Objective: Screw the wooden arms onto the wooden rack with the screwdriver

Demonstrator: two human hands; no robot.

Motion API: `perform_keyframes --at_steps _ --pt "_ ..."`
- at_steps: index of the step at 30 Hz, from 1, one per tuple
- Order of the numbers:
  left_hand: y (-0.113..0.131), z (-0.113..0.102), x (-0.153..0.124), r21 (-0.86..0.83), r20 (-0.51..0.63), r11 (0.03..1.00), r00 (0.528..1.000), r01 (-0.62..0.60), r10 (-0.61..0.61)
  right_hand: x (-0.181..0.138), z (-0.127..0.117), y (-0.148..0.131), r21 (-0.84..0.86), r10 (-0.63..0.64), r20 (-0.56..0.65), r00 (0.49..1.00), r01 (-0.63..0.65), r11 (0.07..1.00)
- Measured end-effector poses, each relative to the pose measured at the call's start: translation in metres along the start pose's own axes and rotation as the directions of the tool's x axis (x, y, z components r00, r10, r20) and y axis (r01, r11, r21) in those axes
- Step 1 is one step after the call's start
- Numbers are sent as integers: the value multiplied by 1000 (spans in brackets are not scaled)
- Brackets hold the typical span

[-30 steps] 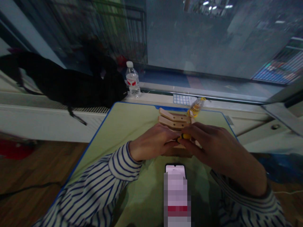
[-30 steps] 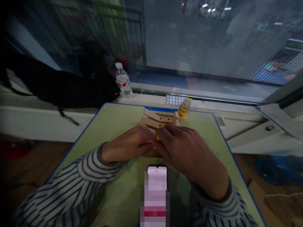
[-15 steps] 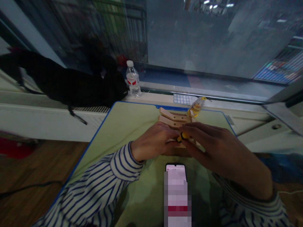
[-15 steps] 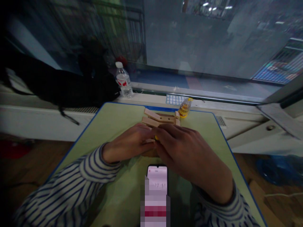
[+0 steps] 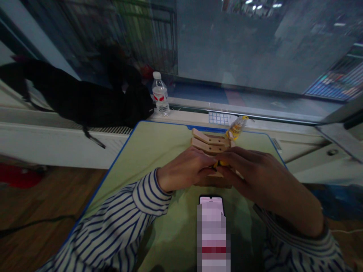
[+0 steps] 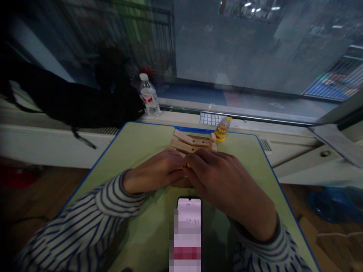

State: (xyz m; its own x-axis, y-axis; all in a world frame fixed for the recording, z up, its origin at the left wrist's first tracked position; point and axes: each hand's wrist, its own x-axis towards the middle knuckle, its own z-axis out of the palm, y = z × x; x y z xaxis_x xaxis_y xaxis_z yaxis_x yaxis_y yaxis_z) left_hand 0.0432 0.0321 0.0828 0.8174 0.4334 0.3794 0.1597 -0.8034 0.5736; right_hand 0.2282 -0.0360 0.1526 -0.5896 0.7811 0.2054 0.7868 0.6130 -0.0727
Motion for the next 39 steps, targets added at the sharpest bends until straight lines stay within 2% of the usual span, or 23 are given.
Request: perform_keyframes --at_steps 7,17,27,39 --pt "2 -3 0 -35 27 999 1000 -2 3 1 2 -1 -28 14 -1 1000 -14 1000" --pt "7 -5 3 23 -24 1000 1000 20 -19 2 3 1 -63 18 -20 1000 -19 998" --pt "2 -3 1 126 2 992 1000 23 -23 -3 -2 -1 -9 -35 -41 999 34 999" --pt "0 0 1 -26 -35 999 999 -28 27 -1 -1 -1 -26 7 -14 1000 -7 1000"
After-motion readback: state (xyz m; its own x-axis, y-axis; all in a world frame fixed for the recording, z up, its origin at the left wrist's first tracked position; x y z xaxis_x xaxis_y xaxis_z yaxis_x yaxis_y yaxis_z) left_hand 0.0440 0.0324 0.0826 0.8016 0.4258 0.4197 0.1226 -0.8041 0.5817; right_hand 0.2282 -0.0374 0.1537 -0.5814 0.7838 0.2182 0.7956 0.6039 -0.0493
